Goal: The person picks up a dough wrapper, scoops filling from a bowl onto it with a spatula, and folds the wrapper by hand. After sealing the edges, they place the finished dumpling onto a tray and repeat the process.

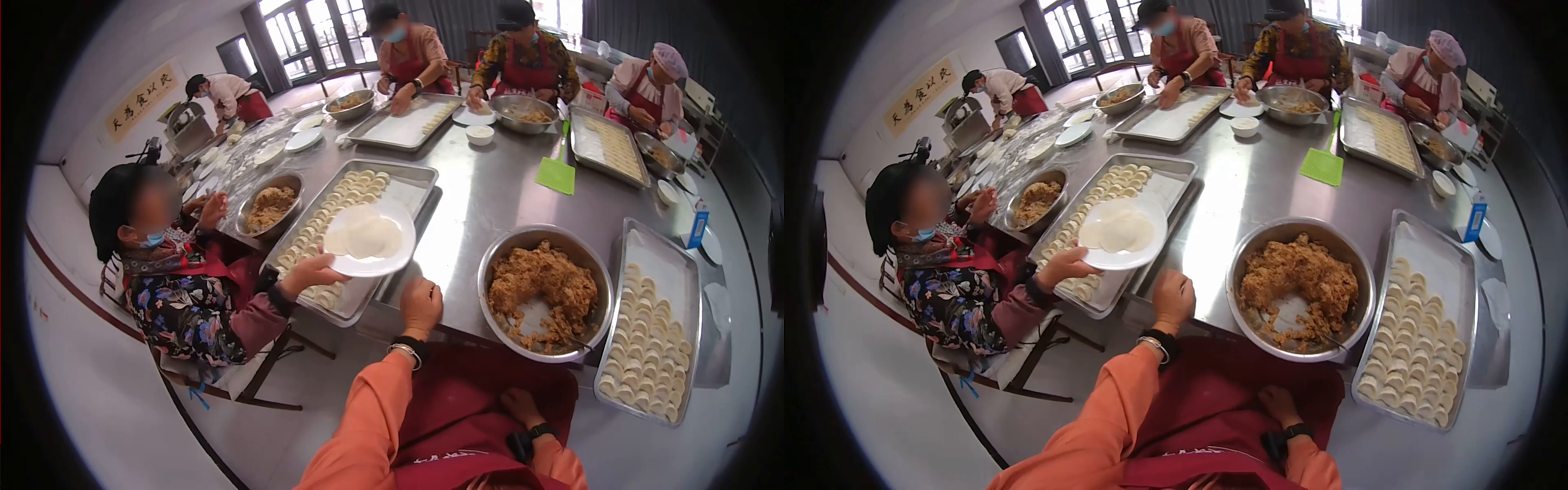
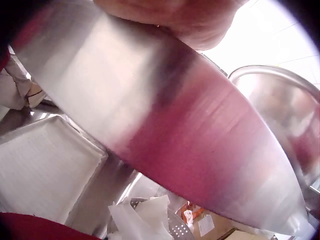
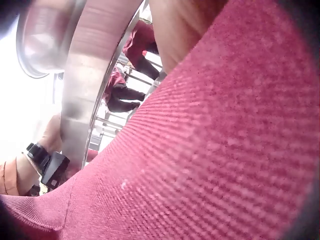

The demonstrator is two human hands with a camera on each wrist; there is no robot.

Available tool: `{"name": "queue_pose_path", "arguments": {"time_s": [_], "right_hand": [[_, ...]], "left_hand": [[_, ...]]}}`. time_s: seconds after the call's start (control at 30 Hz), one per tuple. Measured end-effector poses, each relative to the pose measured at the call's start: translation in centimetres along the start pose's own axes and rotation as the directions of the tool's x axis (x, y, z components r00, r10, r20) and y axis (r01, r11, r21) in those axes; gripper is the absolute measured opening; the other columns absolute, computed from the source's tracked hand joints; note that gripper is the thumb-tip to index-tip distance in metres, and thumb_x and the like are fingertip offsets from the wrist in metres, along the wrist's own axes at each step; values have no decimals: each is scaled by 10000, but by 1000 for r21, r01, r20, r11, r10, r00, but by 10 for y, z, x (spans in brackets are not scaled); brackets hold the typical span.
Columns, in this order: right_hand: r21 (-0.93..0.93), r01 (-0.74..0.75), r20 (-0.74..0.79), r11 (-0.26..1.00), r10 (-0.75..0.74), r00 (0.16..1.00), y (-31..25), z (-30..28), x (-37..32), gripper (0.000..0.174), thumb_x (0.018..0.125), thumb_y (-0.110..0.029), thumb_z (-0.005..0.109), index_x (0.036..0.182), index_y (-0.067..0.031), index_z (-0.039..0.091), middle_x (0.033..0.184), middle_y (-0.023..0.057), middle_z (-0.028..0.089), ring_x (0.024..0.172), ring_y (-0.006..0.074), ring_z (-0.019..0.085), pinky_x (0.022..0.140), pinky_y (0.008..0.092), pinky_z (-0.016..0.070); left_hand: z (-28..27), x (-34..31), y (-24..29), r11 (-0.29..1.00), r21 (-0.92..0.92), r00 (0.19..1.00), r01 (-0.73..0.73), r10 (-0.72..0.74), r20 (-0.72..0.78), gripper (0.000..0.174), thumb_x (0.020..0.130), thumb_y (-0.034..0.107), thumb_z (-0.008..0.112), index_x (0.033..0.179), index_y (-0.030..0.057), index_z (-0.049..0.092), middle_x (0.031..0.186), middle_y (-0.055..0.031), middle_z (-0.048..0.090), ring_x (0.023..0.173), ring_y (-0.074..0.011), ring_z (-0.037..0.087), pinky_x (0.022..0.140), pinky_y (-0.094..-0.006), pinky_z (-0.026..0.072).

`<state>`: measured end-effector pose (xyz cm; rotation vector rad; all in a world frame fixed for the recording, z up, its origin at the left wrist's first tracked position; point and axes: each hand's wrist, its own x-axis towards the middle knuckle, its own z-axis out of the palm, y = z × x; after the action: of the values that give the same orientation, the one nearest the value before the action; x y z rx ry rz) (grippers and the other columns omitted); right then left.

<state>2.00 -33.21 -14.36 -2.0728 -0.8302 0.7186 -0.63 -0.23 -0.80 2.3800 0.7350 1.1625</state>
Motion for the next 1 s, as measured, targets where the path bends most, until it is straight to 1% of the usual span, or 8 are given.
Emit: {"name": "queue_pose_path", "arguments": {"time_s": [0.07, 0.23, 0.37, 0.53, 0.63, 0.73, 0.87, 1.0], "right_hand": [[-22, -7, -5, 1000, 7, 1000, -1, 0, -1, 256, 815, -241, 580, 932, -24, 644, 926, 188, 639, 903, 356, 606, 770, 400, 472], [-8, 22, -1, 1000, -22, 1000, -9, -2, -3, 287, 812, -289, 576, 940, -42, 645, 937, 186, 629, 911, 371, 584, 792, 427, 459], [-23, 15, -40, 1000, -16, 999, -12, -2, -7, 260, 820, -255, 578, 941, -33, 642, 923, 178, 637, 899, 352, 603, 786, 409, 466], [2, -14, -37, 1000, 14, 999, -13, -2, -8, 267, 809, -265, 590, 938, -39, 649, 943, 166, 642, 902, 334, 608, 789, 388, 470], [4, -22, -62, 1000, 22, 998, -17, -3, -9, 256, 801, -285, 579, 925, -77, 664, 940, 148, 647, 908, 338, 600, 797, 407, 465], [39, -52, -39, 998, 54, 998, -22, -5, -10, 256, 799, -281, 581, 923, -74, 665, 938, 146, 649, 903, 335, 603, 796, 404, 466], [63, -71, -44, 995, 74, 996, -20, -4, -9, 255, 799, -282, 583, 920, -74, 667, 935, 144, 650, 899, 333, 606, 791, 398, 469], [147, -102, -46, 984, 110, 993, -21, -8, -10, 252, 795, -280, 590, 917, -74, 668, 927, 144, 652, 899, 326, 609, 789, 390, 472]], "left_hand": [[-2, -6, 2, 991, 7, 990, -130, 130, -59, 120, 728, 111, 575, 634, 53, 530, 715, -109, 527, 714, -312, 512, 637, -418, 410], [-9, -27, 14, 995, -97, 998, -5, 11, 60, 70, 709, 142, 612, 715, 74, 594, 827, -87, 581, 798, -303, 547, 701, -394, 425], [-19, -37, 20, 994, -36, 991, -99, 102, 90, 90, 741, 114, 604, 805, 52, 613, 906, -99, 599, 863, -292, 566, 761, -374, 451], [-26, -41, 18, 975, -217, 987, -50, 81, 138, 79, 784, 87, 594, 839, 35, 617, 856, -94, 609, 781, -227, 593, 704, -337, 475], [-29, -39, 18, 910, -335, 956, 244, -169, 238, 134, 843, 112, 574, 893, -3, 621, 751, -78, 625, 654, -125, 603, 610, -283, 496], [-25, -26, 10, 731, -479, 872, 486, -372, 317, 148, 822, 149, 583, 869, 19, 639, 728, -93, 619, 623, -169, 598, 610, -296, 477], [-32, 13, 19, 947, -248, 974, 204, -172, 145, 159, 826, 159, 574, 864, 20, 641, 720, -94, 615, 638, -167, 587, 608, -295, 463], [-11, 49, 4, 976, -108, 961, 187, -160, 224, 190, 784, 198, 581, 856, 40, 657, 806, -140, 654, 739, -274, 630, 674, -358, 486]]}}
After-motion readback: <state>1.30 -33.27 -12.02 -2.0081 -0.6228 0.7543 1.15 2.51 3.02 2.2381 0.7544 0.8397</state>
